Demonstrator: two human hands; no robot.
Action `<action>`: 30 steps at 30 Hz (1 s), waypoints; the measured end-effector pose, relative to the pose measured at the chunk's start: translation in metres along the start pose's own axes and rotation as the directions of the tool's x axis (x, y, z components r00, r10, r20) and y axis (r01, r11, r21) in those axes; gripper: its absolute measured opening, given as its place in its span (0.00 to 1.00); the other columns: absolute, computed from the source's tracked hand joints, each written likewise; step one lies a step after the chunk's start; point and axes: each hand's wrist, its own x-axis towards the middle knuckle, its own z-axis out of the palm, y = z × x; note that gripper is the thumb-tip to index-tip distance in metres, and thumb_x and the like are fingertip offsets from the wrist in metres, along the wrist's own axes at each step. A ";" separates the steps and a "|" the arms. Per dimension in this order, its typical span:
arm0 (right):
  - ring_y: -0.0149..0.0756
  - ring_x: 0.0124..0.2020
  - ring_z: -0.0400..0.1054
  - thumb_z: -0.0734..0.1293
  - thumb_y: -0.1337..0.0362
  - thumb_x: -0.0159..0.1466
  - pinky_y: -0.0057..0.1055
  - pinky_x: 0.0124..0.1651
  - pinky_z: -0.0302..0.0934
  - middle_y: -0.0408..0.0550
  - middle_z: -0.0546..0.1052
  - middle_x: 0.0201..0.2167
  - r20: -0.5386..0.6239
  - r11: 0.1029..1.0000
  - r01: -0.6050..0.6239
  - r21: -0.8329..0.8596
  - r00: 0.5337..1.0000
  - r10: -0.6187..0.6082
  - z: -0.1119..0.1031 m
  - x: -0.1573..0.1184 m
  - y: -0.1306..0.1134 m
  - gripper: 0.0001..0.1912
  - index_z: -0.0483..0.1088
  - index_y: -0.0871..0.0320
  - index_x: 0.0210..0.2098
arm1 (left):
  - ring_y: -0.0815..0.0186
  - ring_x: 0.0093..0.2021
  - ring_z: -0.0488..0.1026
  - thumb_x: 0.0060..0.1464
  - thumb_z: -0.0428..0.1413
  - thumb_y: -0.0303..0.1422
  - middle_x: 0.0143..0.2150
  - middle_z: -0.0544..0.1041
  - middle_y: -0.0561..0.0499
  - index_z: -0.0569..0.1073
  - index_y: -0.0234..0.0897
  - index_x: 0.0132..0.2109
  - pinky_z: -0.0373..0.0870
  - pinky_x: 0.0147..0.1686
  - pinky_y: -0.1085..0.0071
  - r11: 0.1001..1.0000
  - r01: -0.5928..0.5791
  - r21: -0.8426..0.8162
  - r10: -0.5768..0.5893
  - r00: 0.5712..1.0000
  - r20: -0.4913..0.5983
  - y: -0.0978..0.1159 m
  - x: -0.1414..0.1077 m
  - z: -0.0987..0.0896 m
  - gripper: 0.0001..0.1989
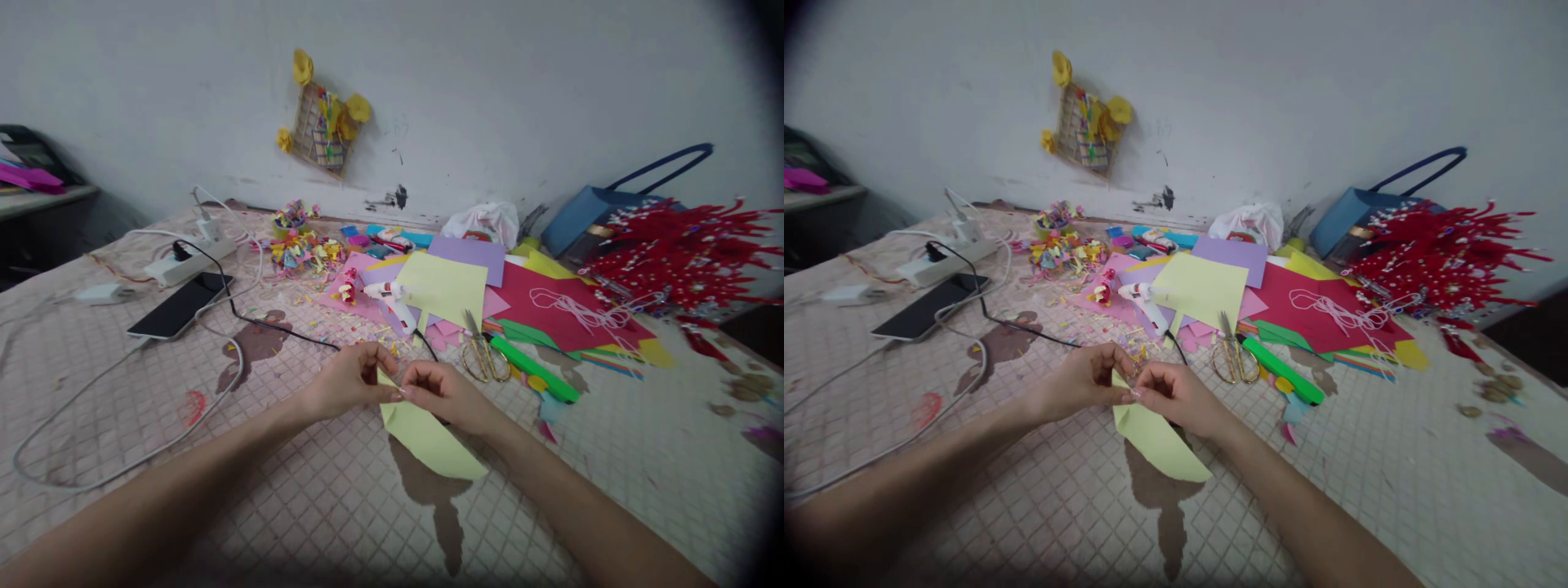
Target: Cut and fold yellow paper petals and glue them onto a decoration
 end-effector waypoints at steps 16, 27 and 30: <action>0.28 0.25 0.59 0.61 0.65 0.61 0.23 0.26 0.53 0.41 0.66 0.23 -0.184 0.974 0.087 -0.211 0.975 -0.127 0.003 -0.003 -0.008 0.07 0.63 0.59 0.26 | 0.76 0.22 0.65 0.42 0.63 0.36 0.22 0.70 0.55 0.69 0.30 0.27 0.59 0.24 0.78 0.945 0.218 -0.243 -0.202 0.975 0.092 0.008 0.001 0.000 0.13; 0.28 0.24 0.56 0.60 0.61 0.62 0.23 0.25 0.51 0.40 0.64 0.23 -0.161 0.983 0.067 -0.174 0.982 -0.095 0.004 -0.002 -0.005 0.09 0.62 0.58 0.27 | 0.75 0.20 0.64 0.44 0.61 0.41 0.18 0.68 0.56 0.68 0.31 0.23 0.59 0.22 0.77 0.970 0.135 -0.204 -0.147 0.988 -0.041 0.004 0.000 0.003 0.17; 0.28 0.24 0.56 0.61 0.62 0.62 0.23 0.25 0.51 0.40 0.64 0.23 -0.164 0.986 0.055 -0.156 0.983 -0.081 0.004 -0.002 -0.005 0.09 0.62 0.58 0.26 | 0.73 0.22 0.67 0.47 0.57 0.44 0.20 0.71 0.53 0.69 0.31 0.24 0.64 0.25 0.75 0.974 0.128 -0.185 -0.140 0.989 -0.051 0.005 0.000 0.003 0.18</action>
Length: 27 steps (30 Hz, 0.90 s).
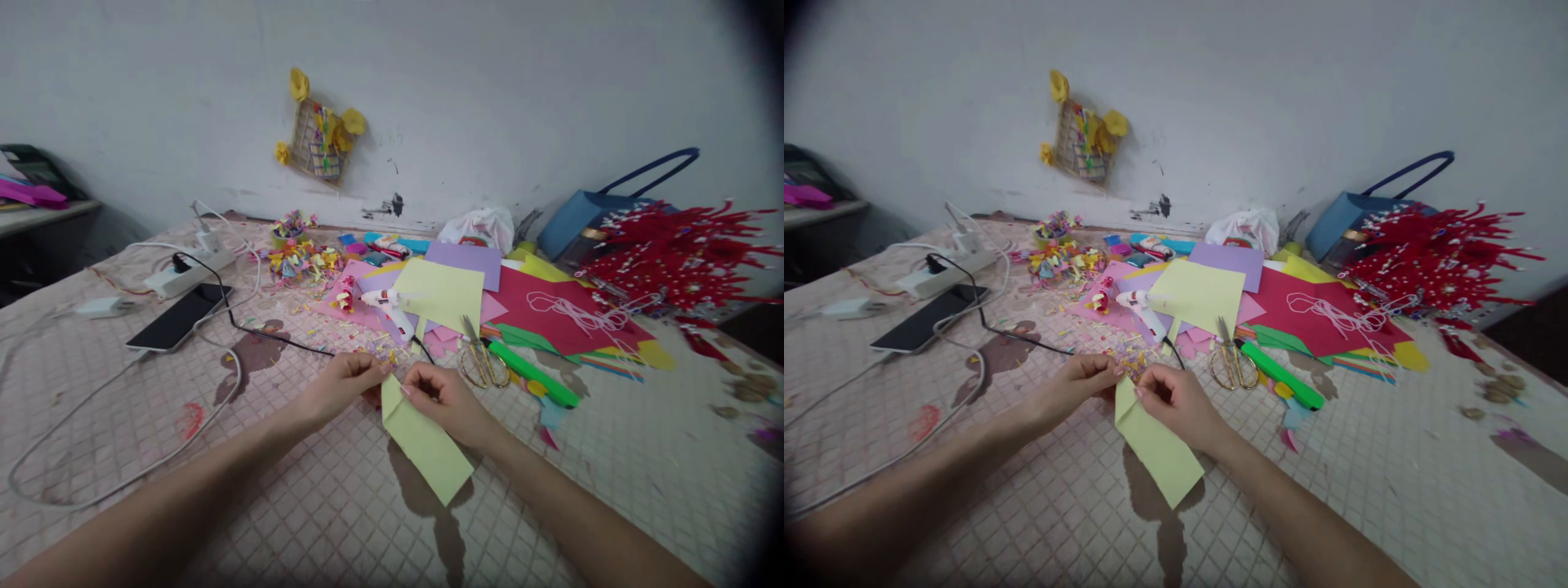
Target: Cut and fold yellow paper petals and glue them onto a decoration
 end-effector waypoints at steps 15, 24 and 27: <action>0.27 0.22 0.55 0.62 0.60 0.61 0.23 0.24 0.51 0.39 0.62 0.22 0.007 0.995 -0.059 0.081 0.998 0.058 0.003 0.001 0.001 0.11 0.61 0.58 0.25 | 0.74 0.21 0.67 0.41 0.62 0.39 0.20 0.71 0.53 0.72 0.30 0.26 0.63 0.24 0.77 0.999 0.026 0.046 -0.027 0.999 0.020 0.004 0.001 -0.005 0.15; 0.26 0.21 0.55 0.61 0.59 0.61 0.23 0.23 0.49 0.39 0.62 0.21 0.038 0.993 -0.069 0.097 0.997 0.065 0.004 0.000 0.002 0.11 0.61 0.59 0.26 | 0.74 0.20 0.67 0.39 0.64 0.38 0.19 0.71 0.54 0.69 0.30 0.24 0.63 0.22 0.78 0.998 0.064 -0.010 -0.064 0.998 0.006 0.000 0.001 -0.005 0.15; 0.26 0.21 0.54 0.62 0.59 0.60 0.23 0.23 0.49 0.39 0.62 0.21 0.051 0.991 -0.078 0.106 0.996 0.073 0.004 0.000 0.003 0.11 0.61 0.58 0.26 | 0.74 0.20 0.67 0.39 0.64 0.38 0.20 0.72 0.53 0.70 0.30 0.24 0.64 0.22 0.78 0.997 0.073 -0.009 -0.073 0.997 0.009 0.000 0.002 -0.004 0.15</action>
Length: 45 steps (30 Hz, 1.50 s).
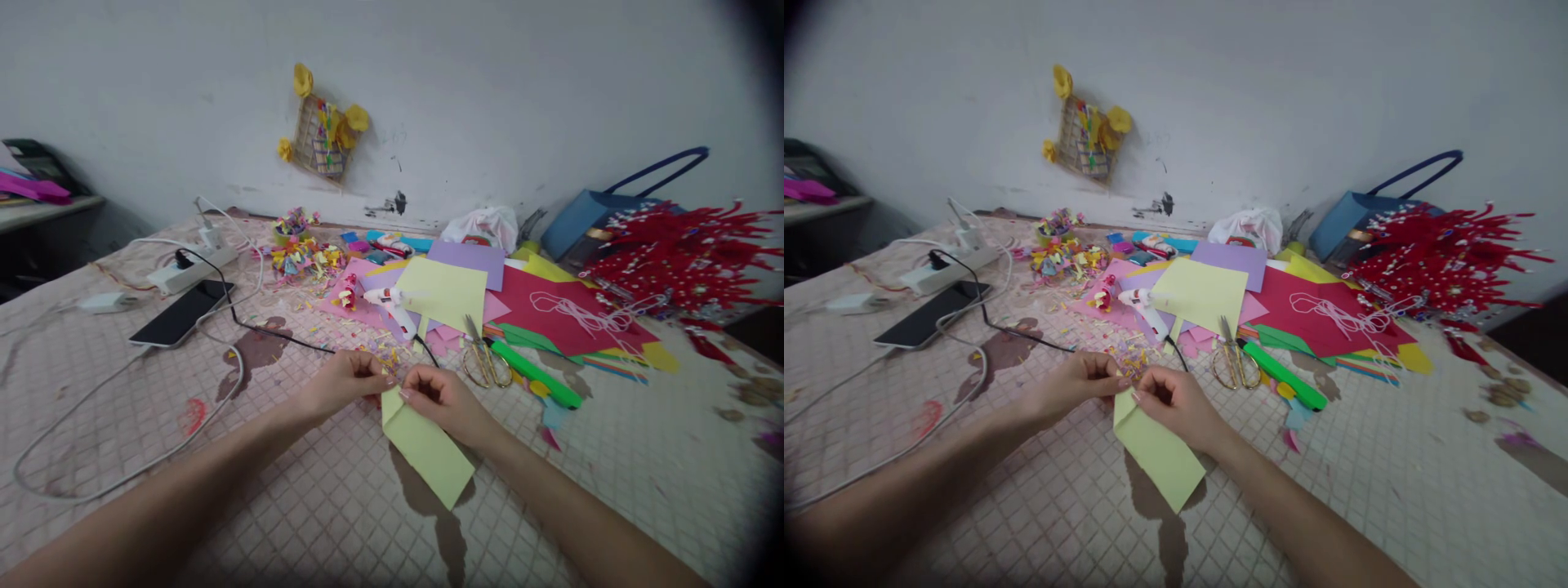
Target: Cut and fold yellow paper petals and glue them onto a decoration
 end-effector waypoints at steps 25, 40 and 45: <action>0.26 0.22 0.54 0.60 0.60 0.62 0.23 0.23 0.49 0.38 0.61 0.21 -0.013 1.000 0.010 -0.026 1.000 -0.011 0.001 0.001 0.002 0.11 0.61 0.59 0.26 | 0.74 0.21 0.66 0.42 0.62 0.39 0.20 0.70 0.54 0.70 0.30 0.25 0.63 0.24 0.77 0.994 -0.008 0.110 0.002 0.999 0.051 0.003 -0.001 0.001 0.15; 0.25 0.20 0.52 0.62 0.60 0.61 0.23 0.22 0.46 0.37 0.59 0.20 0.022 1.000 -0.020 -0.014 1.000 0.020 -0.001 0.002 0.004 0.12 0.60 0.59 0.25 | 0.74 0.21 0.66 0.42 0.61 0.39 0.19 0.70 0.55 0.69 0.31 0.25 0.62 0.23 0.77 0.991 0.013 0.130 -0.018 0.999 0.038 0.000 0.001 -0.001 0.15; 0.25 0.21 0.51 0.61 0.62 0.61 0.23 0.22 0.46 0.37 0.58 0.20 0.029 0.999 -0.002 -0.050 1.000 0.003 0.000 0.001 0.005 0.10 0.60 0.59 0.25 | 0.74 0.20 0.65 0.42 0.61 0.40 0.19 0.69 0.54 0.68 0.31 0.24 0.61 0.21 0.78 0.988 -0.022 0.153 0.015 0.999 0.046 -0.002 0.001 -0.002 0.15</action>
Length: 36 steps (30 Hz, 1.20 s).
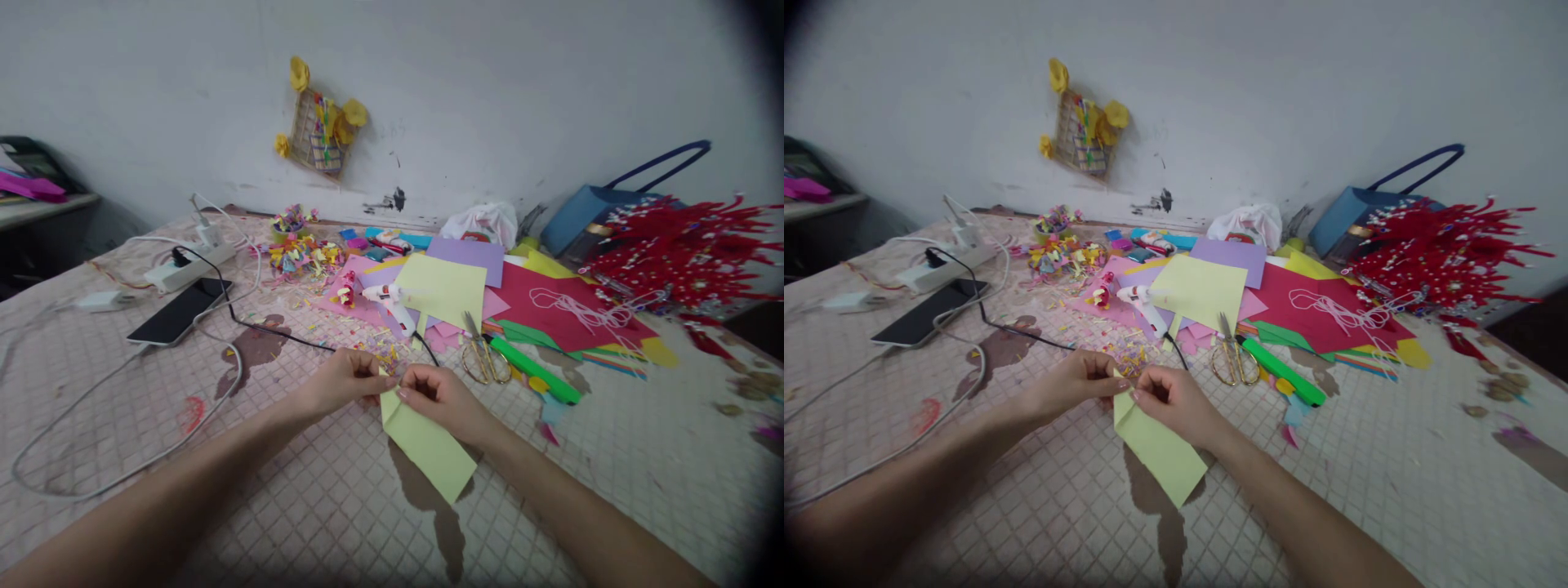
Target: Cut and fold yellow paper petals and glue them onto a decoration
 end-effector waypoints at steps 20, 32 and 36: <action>0.25 0.21 0.52 0.63 0.59 0.59 0.24 0.23 0.46 0.38 0.59 0.20 0.009 0.999 -0.018 0.036 1.000 0.017 0.000 0.000 -0.004 0.11 0.60 0.59 0.24 | 0.73 0.22 0.68 0.45 0.60 0.37 0.20 0.72 0.52 0.71 0.29 0.25 0.65 0.25 0.77 0.999 -0.036 -0.037 0.034 0.999 -0.043 0.007 -0.001 -0.006 0.13; 0.26 0.20 0.52 0.62 0.60 0.60 0.23 0.23 0.46 0.37 0.59 0.20 0.005 0.999 -0.021 0.048 1.000 0.021 -0.001 0.000 -0.002 0.11 0.61 0.59 0.25 | 0.69 0.27 0.73 0.50 0.54 0.45 0.26 0.76 0.48 0.71 0.29 0.29 0.70 0.32 0.71 0.995 0.041 -0.093 -0.037 0.998 0.047 0.006 0.000 -0.007 0.19; 0.25 0.21 0.52 0.62 0.61 0.60 0.23 0.23 0.47 0.38 0.60 0.20 0.009 0.999 -0.017 0.039 1.000 0.017 0.000 0.000 -0.002 0.10 0.61 0.59 0.25 | 0.72 0.23 0.70 0.45 0.60 0.40 0.22 0.73 0.52 0.70 0.30 0.27 0.68 0.27 0.75 1.000 0.013 -0.003 -0.013 0.999 0.044 0.001 0.001 -0.008 0.15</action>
